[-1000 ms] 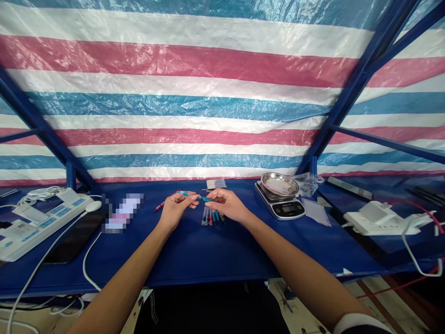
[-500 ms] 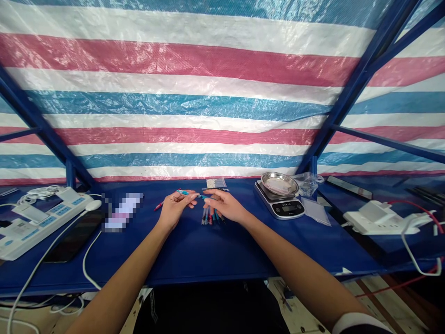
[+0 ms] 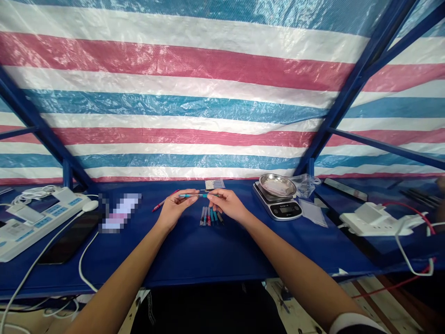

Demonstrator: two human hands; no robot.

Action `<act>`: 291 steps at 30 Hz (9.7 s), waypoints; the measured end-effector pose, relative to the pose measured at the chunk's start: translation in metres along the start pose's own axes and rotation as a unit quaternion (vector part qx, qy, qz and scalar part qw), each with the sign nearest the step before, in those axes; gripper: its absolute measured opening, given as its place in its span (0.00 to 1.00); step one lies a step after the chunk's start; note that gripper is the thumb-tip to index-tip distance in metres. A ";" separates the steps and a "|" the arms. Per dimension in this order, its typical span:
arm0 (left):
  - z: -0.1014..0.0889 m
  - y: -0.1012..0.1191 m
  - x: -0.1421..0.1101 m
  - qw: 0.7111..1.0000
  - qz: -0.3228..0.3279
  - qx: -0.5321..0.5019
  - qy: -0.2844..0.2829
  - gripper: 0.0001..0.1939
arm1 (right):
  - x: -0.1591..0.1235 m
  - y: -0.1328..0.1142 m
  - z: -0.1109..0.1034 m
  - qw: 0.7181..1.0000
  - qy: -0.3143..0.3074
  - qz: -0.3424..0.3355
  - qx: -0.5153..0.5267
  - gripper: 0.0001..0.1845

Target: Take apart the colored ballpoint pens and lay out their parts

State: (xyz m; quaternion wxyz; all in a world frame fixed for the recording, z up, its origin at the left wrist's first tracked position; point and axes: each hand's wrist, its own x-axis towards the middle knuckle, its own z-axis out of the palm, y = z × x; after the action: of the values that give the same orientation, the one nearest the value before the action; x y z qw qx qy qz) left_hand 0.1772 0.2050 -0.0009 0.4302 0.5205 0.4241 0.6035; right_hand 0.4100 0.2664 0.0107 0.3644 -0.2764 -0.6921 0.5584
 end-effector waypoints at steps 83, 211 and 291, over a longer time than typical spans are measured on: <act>-0.013 -0.031 0.012 0.848 0.151 0.502 -0.075 0.10 | 0.017 0.044 -0.033 0.909 -0.052 -0.127 -0.394 0.14; -0.015 -0.018 0.011 0.993 -0.079 0.085 -0.010 0.32 | 0.015 0.027 -0.023 0.994 0.072 -0.084 0.008 0.19; -0.011 -0.015 0.006 0.981 0.028 0.176 -0.074 0.21 | 0.009 0.001 -0.022 0.987 0.095 -0.014 0.127 0.20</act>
State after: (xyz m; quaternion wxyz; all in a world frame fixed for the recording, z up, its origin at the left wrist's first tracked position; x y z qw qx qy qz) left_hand 0.1671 0.2140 -0.0153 0.3450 0.6430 0.4762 0.4907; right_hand 0.4225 0.2861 0.0139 0.4684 -0.2703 -0.5818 0.6076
